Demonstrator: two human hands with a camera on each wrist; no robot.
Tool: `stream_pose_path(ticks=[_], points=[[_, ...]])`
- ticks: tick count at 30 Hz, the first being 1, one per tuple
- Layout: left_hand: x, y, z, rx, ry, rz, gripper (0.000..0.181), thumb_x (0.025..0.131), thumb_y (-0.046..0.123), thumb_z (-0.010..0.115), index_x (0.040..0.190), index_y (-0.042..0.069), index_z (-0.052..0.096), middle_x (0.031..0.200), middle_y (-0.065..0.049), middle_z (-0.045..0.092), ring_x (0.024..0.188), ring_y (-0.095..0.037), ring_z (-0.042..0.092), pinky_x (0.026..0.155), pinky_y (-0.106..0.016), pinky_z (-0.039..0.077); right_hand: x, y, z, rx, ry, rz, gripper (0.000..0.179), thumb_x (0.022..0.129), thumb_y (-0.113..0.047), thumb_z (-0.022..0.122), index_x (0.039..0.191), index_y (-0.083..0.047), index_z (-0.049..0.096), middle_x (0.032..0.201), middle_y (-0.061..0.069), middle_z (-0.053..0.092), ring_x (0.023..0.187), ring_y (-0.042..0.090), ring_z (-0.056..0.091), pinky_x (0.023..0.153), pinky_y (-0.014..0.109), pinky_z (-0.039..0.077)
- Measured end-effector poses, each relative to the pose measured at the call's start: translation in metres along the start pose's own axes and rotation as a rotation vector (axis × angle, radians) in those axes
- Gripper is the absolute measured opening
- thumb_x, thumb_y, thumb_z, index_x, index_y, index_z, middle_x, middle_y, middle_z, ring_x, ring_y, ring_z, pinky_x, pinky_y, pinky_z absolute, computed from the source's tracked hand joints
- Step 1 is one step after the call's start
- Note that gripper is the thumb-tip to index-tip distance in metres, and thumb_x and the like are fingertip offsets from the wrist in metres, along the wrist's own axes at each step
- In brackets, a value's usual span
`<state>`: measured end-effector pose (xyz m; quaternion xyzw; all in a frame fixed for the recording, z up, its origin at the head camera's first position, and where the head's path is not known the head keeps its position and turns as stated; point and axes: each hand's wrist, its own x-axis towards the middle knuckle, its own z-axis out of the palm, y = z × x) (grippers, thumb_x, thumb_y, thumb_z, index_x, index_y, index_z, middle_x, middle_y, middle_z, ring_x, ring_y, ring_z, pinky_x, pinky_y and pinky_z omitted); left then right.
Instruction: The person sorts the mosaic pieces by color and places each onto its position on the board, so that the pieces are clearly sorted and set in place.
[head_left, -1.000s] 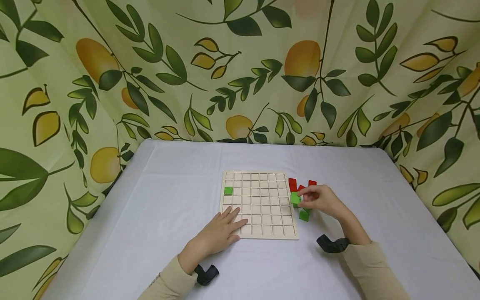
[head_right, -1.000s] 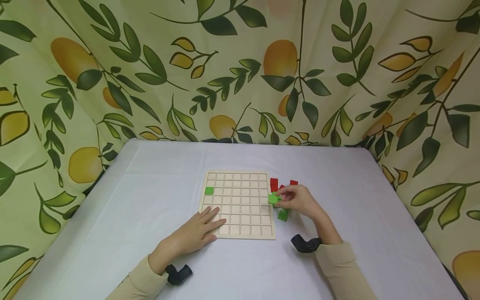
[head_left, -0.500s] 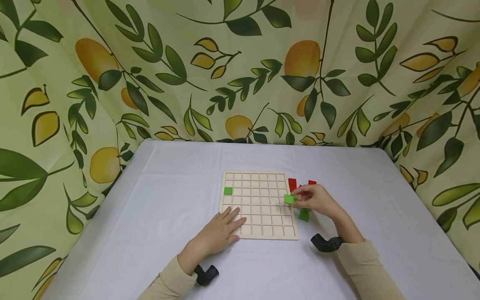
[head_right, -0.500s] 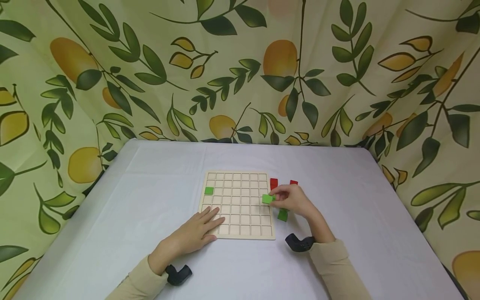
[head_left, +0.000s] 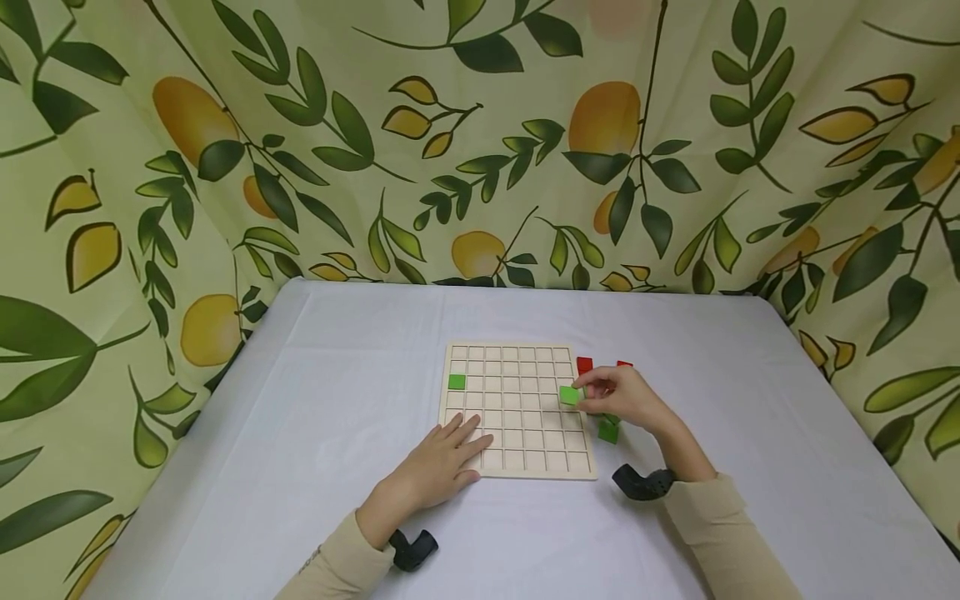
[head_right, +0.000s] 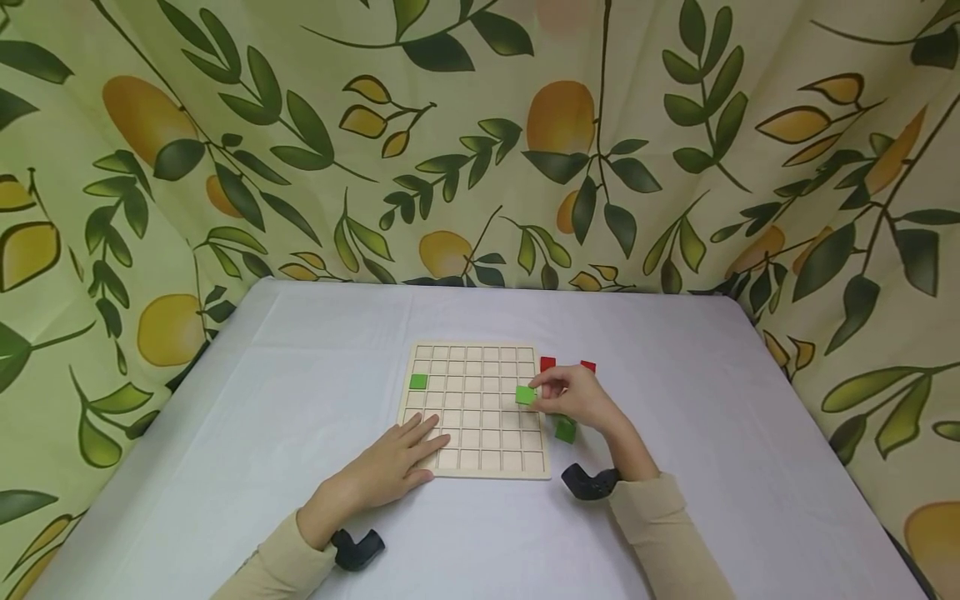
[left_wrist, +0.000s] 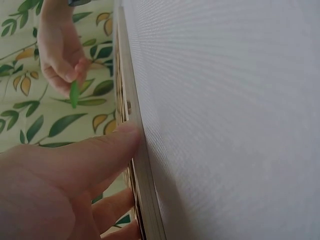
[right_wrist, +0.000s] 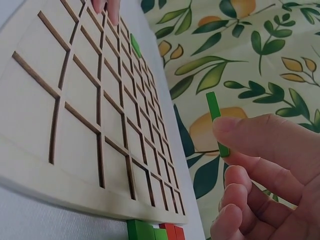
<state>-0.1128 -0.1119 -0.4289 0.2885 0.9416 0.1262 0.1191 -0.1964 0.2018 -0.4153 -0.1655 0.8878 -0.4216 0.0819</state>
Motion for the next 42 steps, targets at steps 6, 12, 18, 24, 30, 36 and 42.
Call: stream_pose_path(ticks=[6, 12, 18, 24, 30, 36, 42], points=[[0.000, 0.000, 0.000, -0.003, 0.001, -0.002, 0.051, 0.097, 0.029, 0.054, 0.145, 0.016, 0.044, 0.159, -0.013, 0.032, 0.148, -0.037, 0.028, 0.117, -0.054, 0.033, 0.003, -0.004, 0.002, 0.032, -0.007, 0.011, 0.028, 0.074, -0.007, 0.081, 0.098, 0.003, 0.071, 0.074, 0.005, 0.057, 0.069, 0.009, 0.050, 0.058, 0.016, 0.044], [0.000, 0.000, -0.001, -0.008, -0.001, -0.003, 0.051, 0.097, 0.029, 0.054, 0.145, 0.016, 0.044, 0.158, -0.013, 0.032, 0.148, -0.037, 0.028, 0.117, -0.055, 0.032, 0.006, -0.005, 0.006, 0.054, -0.008, 0.000, 0.029, 0.075, -0.008, 0.080, 0.100, 0.003, 0.071, 0.076, 0.005, 0.058, 0.070, 0.009, 0.050, 0.059, 0.016, 0.044], [0.000, 0.001, -0.001, -0.007, -0.004, -0.003, 0.051, 0.097, 0.029, 0.054, 0.145, 0.015, 0.044, 0.158, -0.013, 0.032, 0.148, -0.037, 0.028, 0.117, -0.055, 0.032, 0.007, -0.006, 0.009, 0.061, -0.002, -0.013, 0.028, 0.075, -0.007, 0.080, 0.099, 0.003, 0.071, 0.076, 0.006, 0.057, 0.070, 0.009, 0.050, 0.060, 0.016, 0.044], [-0.001, 0.002, -0.002, -0.007, -0.005, -0.007, 0.051, 0.097, 0.029, 0.054, 0.145, 0.016, 0.044, 0.158, -0.013, 0.032, 0.148, -0.036, 0.028, 0.117, -0.054, 0.032, 0.009, -0.010, 0.012, 0.059, 0.010, -0.014, 0.026, 0.074, -0.006, 0.080, 0.097, 0.003, 0.071, 0.075, 0.005, 0.057, 0.070, 0.010, 0.051, 0.061, 0.016, 0.045], [-0.001, 0.002, -0.002, -0.015, -0.001, -0.007, 0.050, 0.097, 0.028, 0.055, 0.145, 0.015, 0.045, 0.158, -0.013, 0.032, 0.148, -0.037, 0.028, 0.117, -0.055, 0.032, 0.013, -0.013, 0.016, 0.070, 0.000, 0.003, 0.026, 0.074, -0.005, 0.080, 0.098, 0.003, 0.071, 0.076, 0.006, 0.057, 0.071, 0.012, 0.051, 0.061, 0.017, 0.045], [-0.001, 0.002, -0.002, -0.013, -0.002, -0.007, 0.050, 0.097, 0.028, 0.055, 0.145, 0.016, 0.045, 0.158, -0.013, 0.032, 0.148, -0.037, 0.029, 0.117, -0.055, 0.032, 0.017, -0.015, 0.019, 0.079, -0.001, 0.002, 0.027, 0.075, -0.006, 0.080, 0.099, 0.002, 0.071, 0.077, 0.007, 0.058, 0.071, 0.013, 0.051, 0.060, 0.017, 0.044], [-0.001, 0.002, -0.001, -0.017, 0.001, -0.007, 0.050, 0.097, 0.028, 0.055, 0.144, 0.016, 0.045, 0.158, -0.013, 0.033, 0.147, -0.037, 0.029, 0.117, -0.055, 0.032, 0.020, -0.018, 0.023, 0.071, 0.005, 0.002, 0.026, 0.075, -0.006, 0.080, 0.098, 0.002, 0.072, 0.077, 0.008, 0.058, 0.072, 0.017, 0.050, 0.060, 0.017, 0.043]])
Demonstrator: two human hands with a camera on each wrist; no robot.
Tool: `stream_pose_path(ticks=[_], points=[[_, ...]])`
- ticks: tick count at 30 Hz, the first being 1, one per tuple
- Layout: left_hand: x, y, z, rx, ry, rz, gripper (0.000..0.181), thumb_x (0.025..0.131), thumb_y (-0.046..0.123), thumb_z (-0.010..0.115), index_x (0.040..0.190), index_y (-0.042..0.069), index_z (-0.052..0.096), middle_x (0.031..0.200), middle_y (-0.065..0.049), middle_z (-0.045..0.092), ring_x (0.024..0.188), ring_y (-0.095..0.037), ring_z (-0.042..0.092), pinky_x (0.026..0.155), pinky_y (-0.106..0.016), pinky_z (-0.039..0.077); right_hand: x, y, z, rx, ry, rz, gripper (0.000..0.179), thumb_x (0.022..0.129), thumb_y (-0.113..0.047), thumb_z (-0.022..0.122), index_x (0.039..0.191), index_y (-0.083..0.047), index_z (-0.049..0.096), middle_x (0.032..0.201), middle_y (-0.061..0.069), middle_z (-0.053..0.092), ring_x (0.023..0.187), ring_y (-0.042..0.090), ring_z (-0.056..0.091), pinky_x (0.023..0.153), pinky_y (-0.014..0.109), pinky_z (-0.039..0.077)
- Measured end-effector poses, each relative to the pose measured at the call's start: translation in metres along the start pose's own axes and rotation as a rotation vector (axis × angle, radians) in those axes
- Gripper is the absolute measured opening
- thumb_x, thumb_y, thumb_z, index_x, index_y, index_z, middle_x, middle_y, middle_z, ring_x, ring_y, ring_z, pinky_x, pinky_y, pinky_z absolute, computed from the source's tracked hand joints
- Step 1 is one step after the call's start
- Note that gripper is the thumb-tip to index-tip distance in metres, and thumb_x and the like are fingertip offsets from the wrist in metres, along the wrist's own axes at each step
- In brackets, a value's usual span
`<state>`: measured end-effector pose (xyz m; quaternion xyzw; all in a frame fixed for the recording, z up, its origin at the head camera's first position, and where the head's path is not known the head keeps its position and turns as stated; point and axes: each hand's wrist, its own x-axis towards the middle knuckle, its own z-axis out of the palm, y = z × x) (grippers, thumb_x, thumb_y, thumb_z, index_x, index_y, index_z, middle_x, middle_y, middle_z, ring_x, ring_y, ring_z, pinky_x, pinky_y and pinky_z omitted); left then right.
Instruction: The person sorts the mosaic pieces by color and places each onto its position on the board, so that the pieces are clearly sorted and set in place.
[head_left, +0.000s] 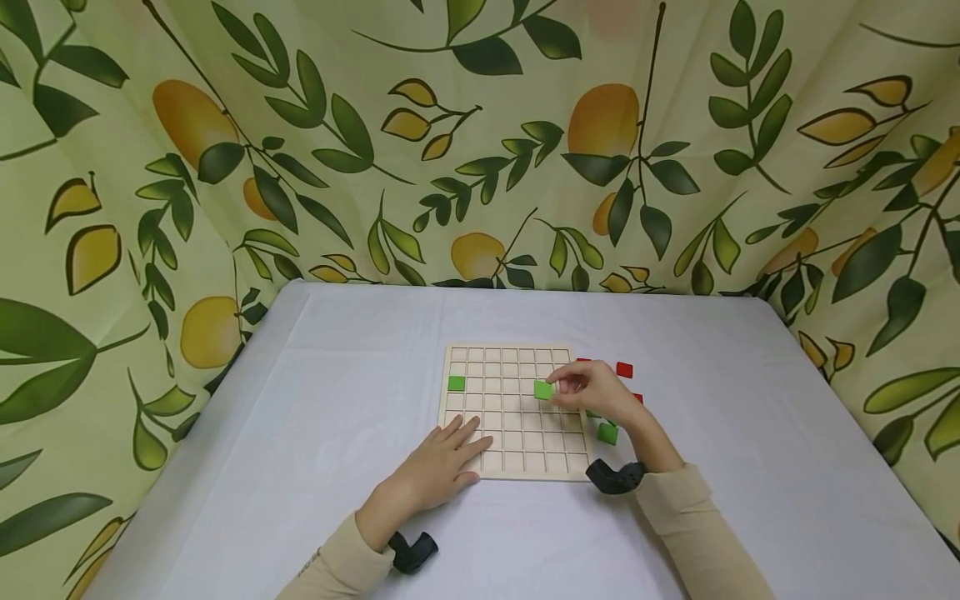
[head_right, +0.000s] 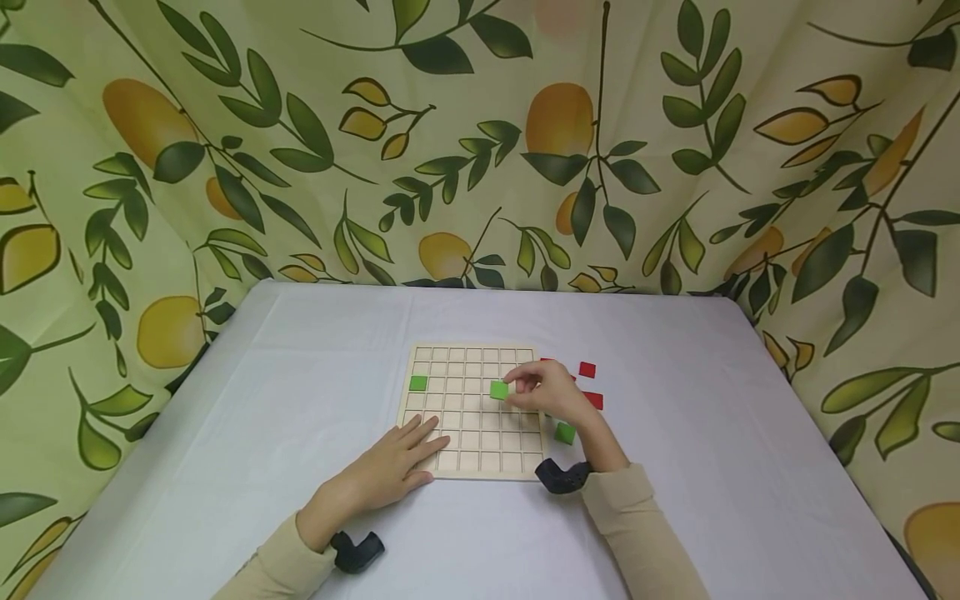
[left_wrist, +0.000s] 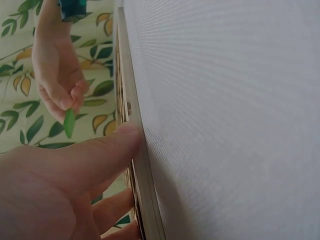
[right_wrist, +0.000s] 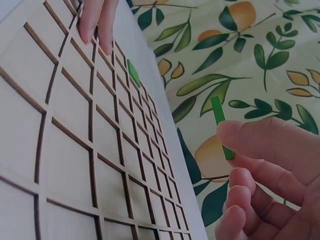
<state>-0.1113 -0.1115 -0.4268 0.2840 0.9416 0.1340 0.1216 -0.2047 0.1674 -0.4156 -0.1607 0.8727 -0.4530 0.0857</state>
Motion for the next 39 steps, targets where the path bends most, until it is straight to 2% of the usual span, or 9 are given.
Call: stream_pose_path(ticks=[12, 21, 39], points=[[0.000, 0.000, 0.000, -0.002, -0.002, -0.001, 0.050, 0.097, 0.029, 0.055, 0.144, 0.016, 0.045, 0.158, -0.013, 0.033, 0.148, -0.037, 0.029, 0.116, -0.056, 0.033, 0.009, -0.003, 0.008, 0.034, -0.023, 0.017, 0.026, 0.077, -0.008, 0.078, 0.101, 0.001, 0.072, 0.077, 0.005, 0.057, 0.075, 0.018, 0.051, 0.059, 0.018, 0.044], [0.001, -0.001, 0.000, 0.008, -0.006, 0.002, 0.050, 0.097, 0.029, 0.055, 0.144, 0.016, 0.045, 0.158, -0.013, 0.033, 0.147, -0.037, 0.029, 0.116, -0.055, 0.033, 0.016, -0.006, 0.014, 0.030, -0.027, -0.004, 0.027, 0.078, -0.009, 0.078, 0.102, 0.002, 0.071, 0.077, 0.008, 0.060, 0.074, 0.017, 0.051, 0.059, 0.017, 0.046], [0.001, -0.001, -0.001, 0.015, -0.014, 0.000, 0.051, 0.097, 0.030, 0.055, 0.145, 0.016, 0.045, 0.158, -0.013, 0.033, 0.147, -0.036, 0.030, 0.116, -0.055, 0.034, 0.025, -0.013, 0.023, 0.070, -0.018, -0.034, 0.027, 0.076, -0.007, 0.079, 0.099, 0.003, 0.072, 0.073, 0.004, 0.058, 0.070, 0.013, 0.050, 0.060, 0.016, 0.043]])
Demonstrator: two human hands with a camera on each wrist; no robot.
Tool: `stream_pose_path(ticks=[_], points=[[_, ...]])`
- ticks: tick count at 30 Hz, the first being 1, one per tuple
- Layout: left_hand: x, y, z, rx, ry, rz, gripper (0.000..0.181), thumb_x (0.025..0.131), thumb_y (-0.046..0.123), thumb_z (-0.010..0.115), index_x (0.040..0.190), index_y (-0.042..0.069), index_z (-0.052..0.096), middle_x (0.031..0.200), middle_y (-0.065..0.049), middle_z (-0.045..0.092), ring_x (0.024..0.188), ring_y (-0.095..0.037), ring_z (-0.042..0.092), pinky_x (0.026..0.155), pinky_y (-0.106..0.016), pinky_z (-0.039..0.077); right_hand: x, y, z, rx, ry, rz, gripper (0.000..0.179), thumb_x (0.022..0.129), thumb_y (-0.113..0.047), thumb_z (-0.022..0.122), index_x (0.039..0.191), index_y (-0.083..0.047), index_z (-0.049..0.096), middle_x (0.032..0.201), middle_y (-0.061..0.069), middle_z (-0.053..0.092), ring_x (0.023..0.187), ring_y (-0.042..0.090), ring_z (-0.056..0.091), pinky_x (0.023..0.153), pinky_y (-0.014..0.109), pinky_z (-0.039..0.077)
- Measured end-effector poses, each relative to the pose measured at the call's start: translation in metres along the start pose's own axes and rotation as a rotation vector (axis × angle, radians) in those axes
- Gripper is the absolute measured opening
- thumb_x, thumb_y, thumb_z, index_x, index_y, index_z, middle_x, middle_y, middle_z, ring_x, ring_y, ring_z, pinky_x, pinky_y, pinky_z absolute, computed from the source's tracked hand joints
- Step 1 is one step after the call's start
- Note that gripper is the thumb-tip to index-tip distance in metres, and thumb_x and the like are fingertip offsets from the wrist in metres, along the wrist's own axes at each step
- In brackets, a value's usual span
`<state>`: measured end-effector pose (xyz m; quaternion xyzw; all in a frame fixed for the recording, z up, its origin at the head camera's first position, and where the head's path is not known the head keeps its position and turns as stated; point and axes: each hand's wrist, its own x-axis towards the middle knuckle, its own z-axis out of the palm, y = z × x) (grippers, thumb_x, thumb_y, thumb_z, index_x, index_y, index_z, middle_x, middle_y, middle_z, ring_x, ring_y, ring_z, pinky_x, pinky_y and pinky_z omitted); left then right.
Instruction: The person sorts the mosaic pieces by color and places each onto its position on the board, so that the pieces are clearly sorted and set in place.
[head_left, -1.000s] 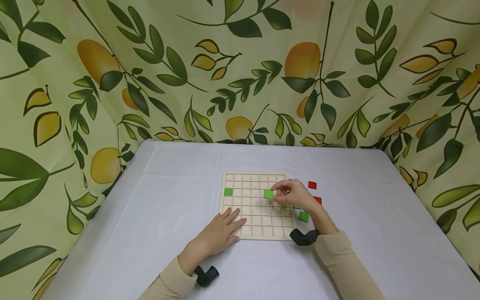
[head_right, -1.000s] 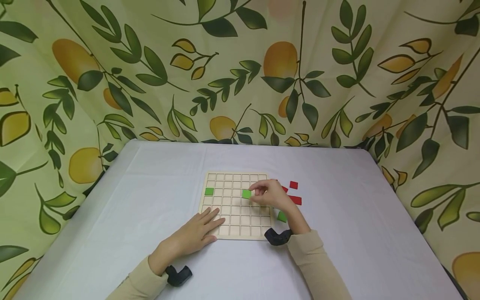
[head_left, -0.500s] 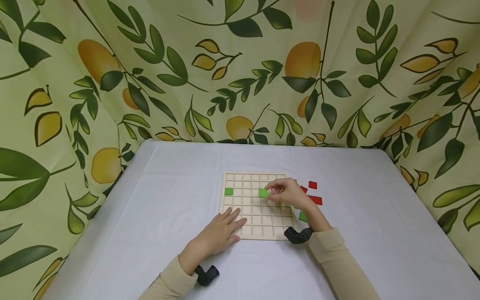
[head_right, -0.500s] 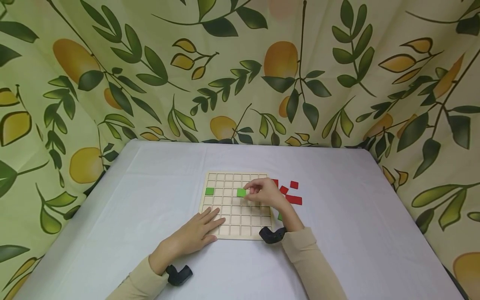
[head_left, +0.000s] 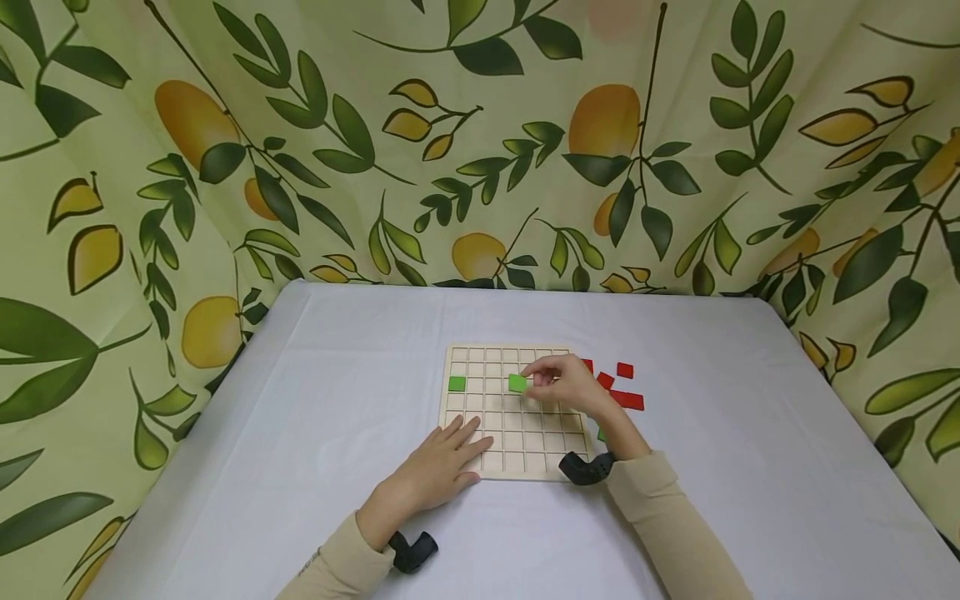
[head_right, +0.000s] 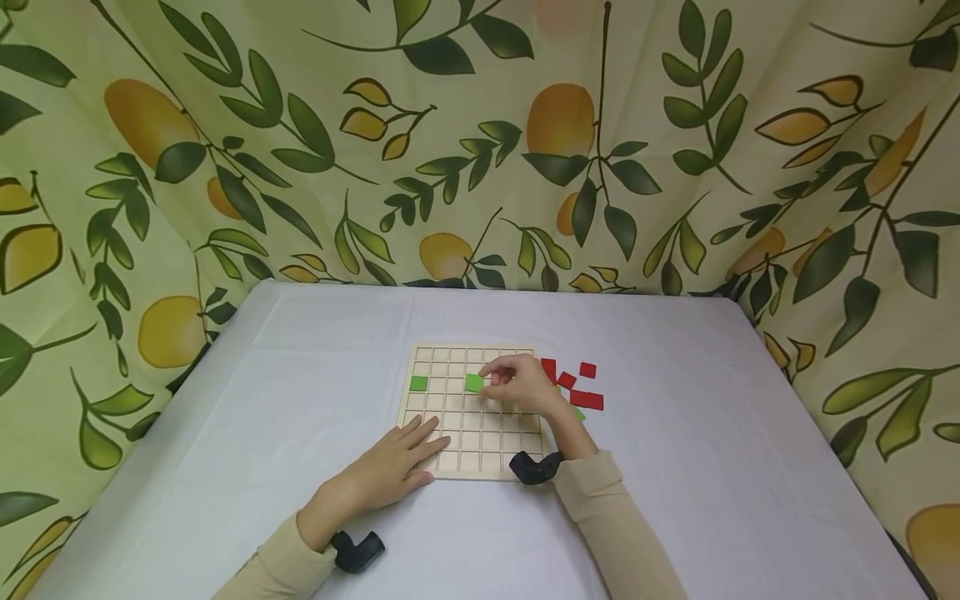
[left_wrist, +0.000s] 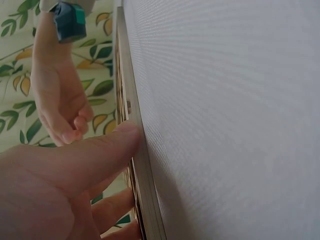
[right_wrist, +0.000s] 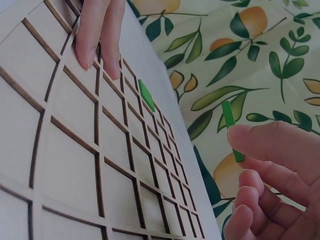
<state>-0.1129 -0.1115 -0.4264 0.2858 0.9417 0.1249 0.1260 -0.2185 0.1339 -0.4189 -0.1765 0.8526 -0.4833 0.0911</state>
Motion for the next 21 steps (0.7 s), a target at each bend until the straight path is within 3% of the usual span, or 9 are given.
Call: stream_pose_path(ticks=[21], points=[[0.000, 0.001, -0.001, -0.012, -0.003, -0.001, 0.051, 0.097, 0.029, 0.055, 0.145, 0.016, 0.045, 0.158, -0.014, 0.033, 0.147, -0.037, 0.030, 0.117, -0.055, 0.033, 0.019, 0.006, 0.021, 0.037, -0.002, 0.006, 0.026, 0.076, -0.006, 0.079, 0.098, 0.004, 0.071, 0.071, 0.002, 0.058, 0.067, 0.012, 0.049, 0.058, 0.016, 0.041]])
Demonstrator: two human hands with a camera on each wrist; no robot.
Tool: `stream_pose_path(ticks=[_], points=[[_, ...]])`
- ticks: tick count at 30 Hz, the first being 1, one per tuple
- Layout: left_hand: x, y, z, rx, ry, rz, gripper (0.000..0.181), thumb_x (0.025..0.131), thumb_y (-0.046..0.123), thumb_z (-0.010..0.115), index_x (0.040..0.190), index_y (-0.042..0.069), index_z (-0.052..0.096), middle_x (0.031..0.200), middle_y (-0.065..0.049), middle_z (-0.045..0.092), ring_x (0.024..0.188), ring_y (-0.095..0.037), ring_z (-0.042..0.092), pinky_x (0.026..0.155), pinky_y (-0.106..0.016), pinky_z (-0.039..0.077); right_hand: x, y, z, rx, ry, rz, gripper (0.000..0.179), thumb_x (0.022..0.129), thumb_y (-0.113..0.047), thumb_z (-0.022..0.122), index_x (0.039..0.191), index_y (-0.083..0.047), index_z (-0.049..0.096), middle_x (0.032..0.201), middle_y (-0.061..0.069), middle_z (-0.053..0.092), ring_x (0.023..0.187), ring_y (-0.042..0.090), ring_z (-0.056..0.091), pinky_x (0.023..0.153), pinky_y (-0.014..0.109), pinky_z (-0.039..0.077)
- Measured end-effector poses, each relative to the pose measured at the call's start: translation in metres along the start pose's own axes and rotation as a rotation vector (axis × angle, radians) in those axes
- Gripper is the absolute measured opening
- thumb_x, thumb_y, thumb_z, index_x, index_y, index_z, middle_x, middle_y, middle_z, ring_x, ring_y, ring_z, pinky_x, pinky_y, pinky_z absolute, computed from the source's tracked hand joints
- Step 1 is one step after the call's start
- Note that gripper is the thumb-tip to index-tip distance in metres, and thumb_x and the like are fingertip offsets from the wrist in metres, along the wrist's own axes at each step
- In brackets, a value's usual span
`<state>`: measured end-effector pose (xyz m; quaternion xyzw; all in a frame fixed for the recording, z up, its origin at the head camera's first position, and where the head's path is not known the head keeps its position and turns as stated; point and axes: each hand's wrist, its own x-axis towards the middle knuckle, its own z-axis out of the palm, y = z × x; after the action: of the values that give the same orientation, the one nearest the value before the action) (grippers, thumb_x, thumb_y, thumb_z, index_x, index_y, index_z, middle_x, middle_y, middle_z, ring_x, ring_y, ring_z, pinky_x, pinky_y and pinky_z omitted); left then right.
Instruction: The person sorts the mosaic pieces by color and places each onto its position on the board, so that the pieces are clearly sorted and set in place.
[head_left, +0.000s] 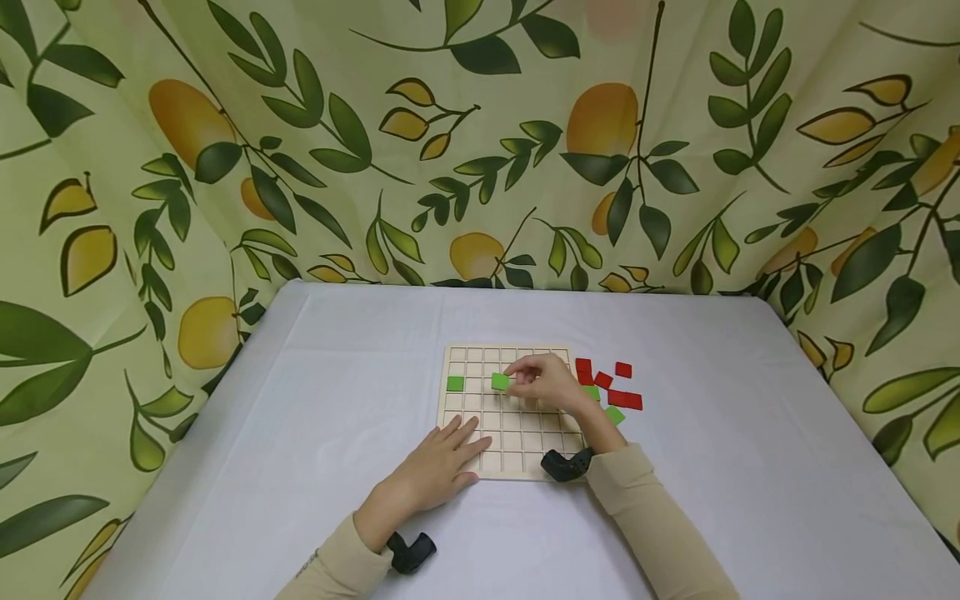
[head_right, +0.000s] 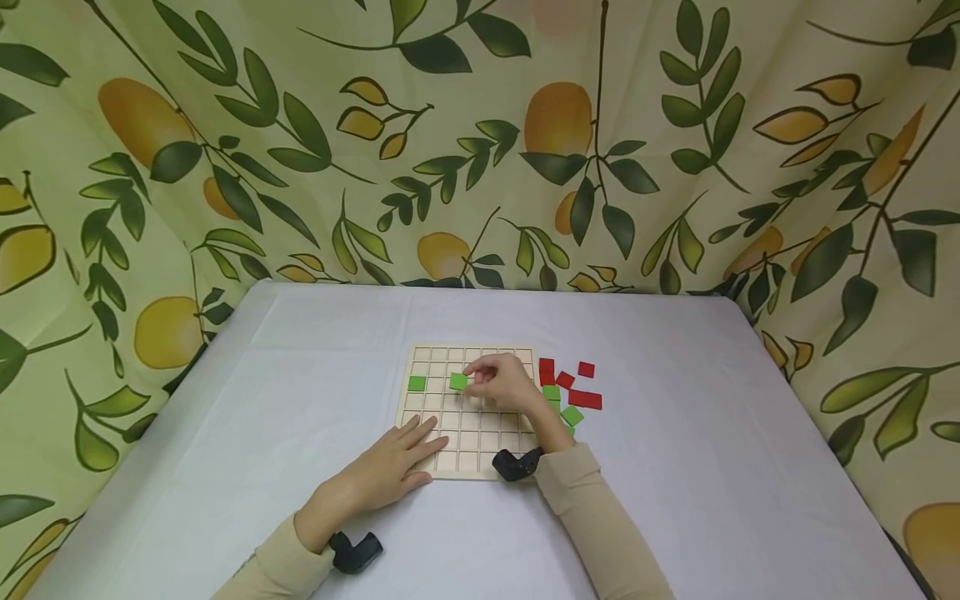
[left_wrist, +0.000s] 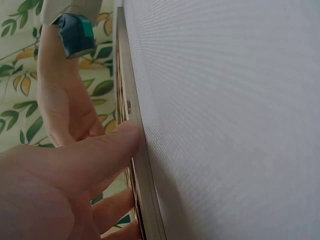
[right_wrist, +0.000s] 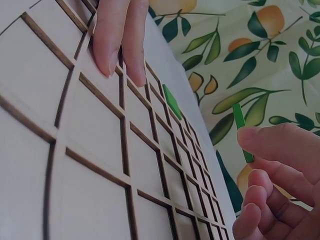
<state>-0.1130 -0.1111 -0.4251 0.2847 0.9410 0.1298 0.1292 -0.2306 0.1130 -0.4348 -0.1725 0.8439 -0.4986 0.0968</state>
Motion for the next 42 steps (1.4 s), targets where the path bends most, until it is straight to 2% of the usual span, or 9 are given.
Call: stream_pose_path(ticks=[5, 17, 29, 35, 42], points=[[0.000, -0.001, 0.002, 0.003, 0.007, -0.005, 0.051, 0.096, 0.029, 0.056, 0.144, 0.017, 0.046, 0.158, -0.013, 0.034, 0.147, -0.037, 0.030, 0.116, -0.055, 0.034, 0.004, 0.000, 0.005, 0.008, -0.008, -0.009, 0.027, 0.076, -0.005, 0.078, 0.100, 0.005, 0.071, 0.073, 0.007, 0.059, 0.067, 0.012, 0.048, 0.057, 0.016, 0.041], [0.000, -0.001, 0.002, -0.005, 0.005, -0.002, 0.051, 0.097, 0.029, 0.055, 0.144, 0.017, 0.045, 0.158, -0.012, 0.032, 0.147, -0.036, 0.029, 0.117, -0.055, 0.032, 0.010, -0.004, 0.013, 0.028, -0.012, 0.004, 0.027, 0.076, -0.005, 0.078, 0.100, 0.005, 0.071, 0.072, 0.002, 0.058, 0.067, 0.012, 0.049, 0.057, 0.016, 0.042], [0.000, -0.001, 0.002, -0.009, 0.012, 0.002, 0.050, 0.097, 0.029, 0.055, 0.144, 0.016, 0.046, 0.158, -0.013, 0.033, 0.147, -0.037, 0.029, 0.117, -0.055, 0.032, 0.019, -0.004, 0.023, 0.001, -0.008, 0.023, 0.027, 0.076, -0.007, 0.079, 0.100, 0.003, 0.072, 0.069, -0.004, 0.055, 0.064, 0.009, 0.048, 0.056, 0.015, 0.041], [0.000, -0.001, 0.002, -0.006, 0.011, 0.003, 0.050, 0.097, 0.029, 0.055, 0.144, 0.016, 0.046, 0.158, -0.013, 0.033, 0.147, -0.037, 0.029, 0.117, -0.055, 0.032, 0.022, -0.004, 0.027, 0.015, -0.009, 0.035, 0.027, 0.076, -0.007, 0.079, 0.099, 0.003, 0.071, 0.067, -0.003, 0.056, 0.061, 0.009, 0.048, 0.052, 0.016, 0.041], [0.001, -0.001, 0.001, -0.012, 0.009, 0.001, 0.050, 0.096, 0.029, 0.055, 0.144, 0.015, 0.046, 0.158, -0.013, 0.033, 0.147, -0.037, 0.029, 0.116, -0.056, 0.033, 0.024, -0.005, 0.031, -0.029, -0.005, 0.018, 0.025, 0.076, -0.009, 0.079, 0.098, 0.002, 0.072, 0.069, 0.000, 0.059, 0.062, 0.008, 0.048, 0.053, 0.016, 0.041]])
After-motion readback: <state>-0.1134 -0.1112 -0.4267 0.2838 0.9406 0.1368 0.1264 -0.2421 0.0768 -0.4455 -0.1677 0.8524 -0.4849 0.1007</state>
